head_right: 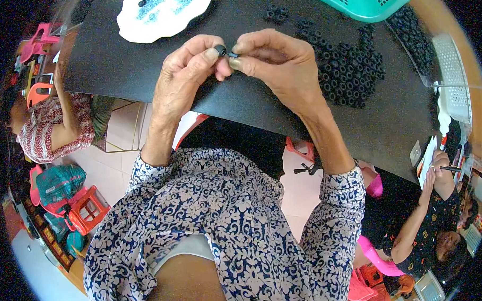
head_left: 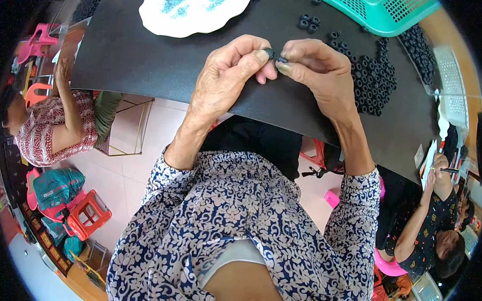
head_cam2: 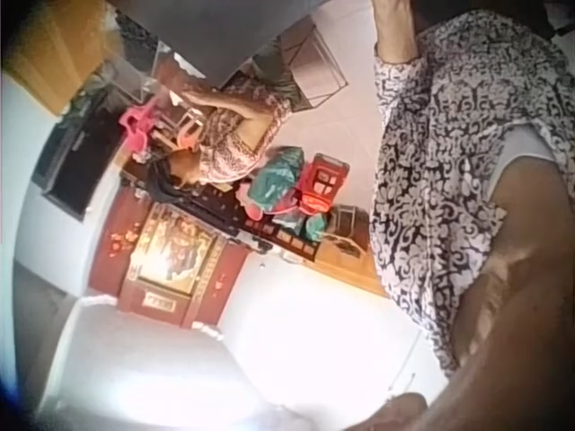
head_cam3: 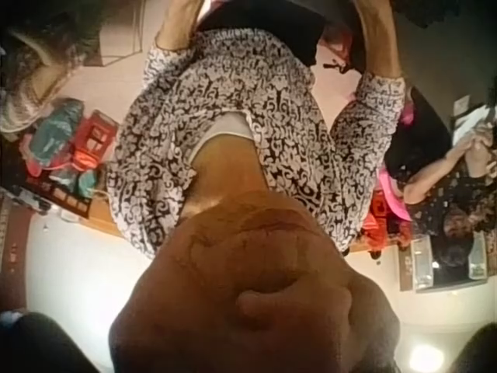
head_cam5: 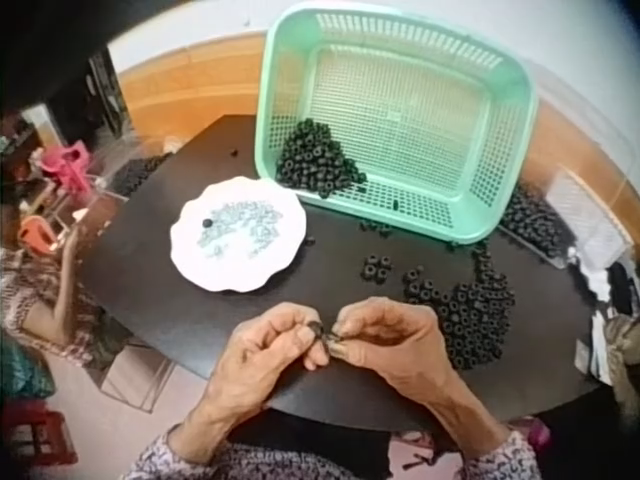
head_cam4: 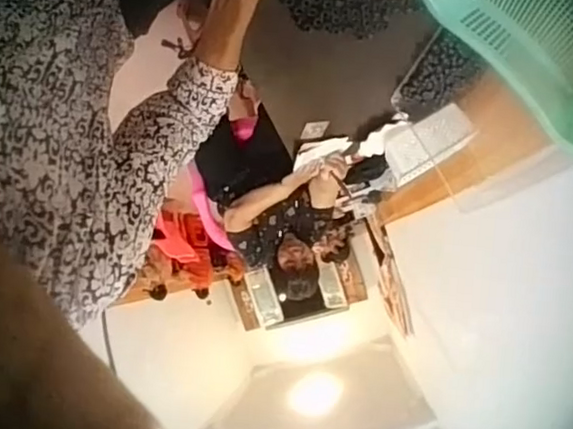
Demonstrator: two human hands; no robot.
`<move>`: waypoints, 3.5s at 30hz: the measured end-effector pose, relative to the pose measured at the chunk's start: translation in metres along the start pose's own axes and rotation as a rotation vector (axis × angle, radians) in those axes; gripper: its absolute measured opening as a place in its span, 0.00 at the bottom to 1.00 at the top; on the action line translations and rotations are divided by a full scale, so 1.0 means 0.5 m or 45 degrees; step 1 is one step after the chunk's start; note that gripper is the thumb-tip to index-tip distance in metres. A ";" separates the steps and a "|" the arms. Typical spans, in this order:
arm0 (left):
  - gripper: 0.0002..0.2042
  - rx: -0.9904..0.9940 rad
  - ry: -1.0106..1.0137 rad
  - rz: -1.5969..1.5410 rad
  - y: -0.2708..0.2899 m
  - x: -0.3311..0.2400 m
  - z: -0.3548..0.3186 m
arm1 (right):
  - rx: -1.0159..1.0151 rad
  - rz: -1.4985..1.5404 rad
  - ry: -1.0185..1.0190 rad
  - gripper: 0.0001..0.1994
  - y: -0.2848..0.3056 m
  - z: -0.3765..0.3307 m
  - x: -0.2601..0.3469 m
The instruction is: Assembling small parts by inserting small blue components into black circular rubber or plastic components.
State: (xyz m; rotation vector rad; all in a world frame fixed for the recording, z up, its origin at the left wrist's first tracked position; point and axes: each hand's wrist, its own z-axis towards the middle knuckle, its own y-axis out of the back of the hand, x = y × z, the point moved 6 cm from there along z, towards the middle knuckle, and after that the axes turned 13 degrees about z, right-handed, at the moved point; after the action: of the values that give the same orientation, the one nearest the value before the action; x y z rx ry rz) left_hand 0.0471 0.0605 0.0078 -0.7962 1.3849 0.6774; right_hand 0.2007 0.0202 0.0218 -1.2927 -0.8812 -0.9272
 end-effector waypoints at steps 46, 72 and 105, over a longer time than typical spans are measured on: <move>0.10 0.192 -0.276 0.407 -0.022 -0.038 -0.031 | 0.294 0.091 -0.054 0.12 -0.015 -0.005 -0.015; 0.11 0.192 -0.045 -0.011 -0.020 -0.011 -0.040 | 0.309 0.229 -0.212 0.20 -0.022 0.005 -0.021; 0.13 0.254 -0.002 0.089 -0.058 -0.012 -0.020 | 0.236 0.128 -0.096 0.08 -0.011 -0.025 0.000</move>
State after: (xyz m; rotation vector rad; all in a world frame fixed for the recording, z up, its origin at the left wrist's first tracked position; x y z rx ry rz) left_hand 0.0645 0.0358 0.0162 -0.5910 1.4590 0.5826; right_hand 0.1959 0.0074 0.0227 -1.2065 -0.9298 -0.7048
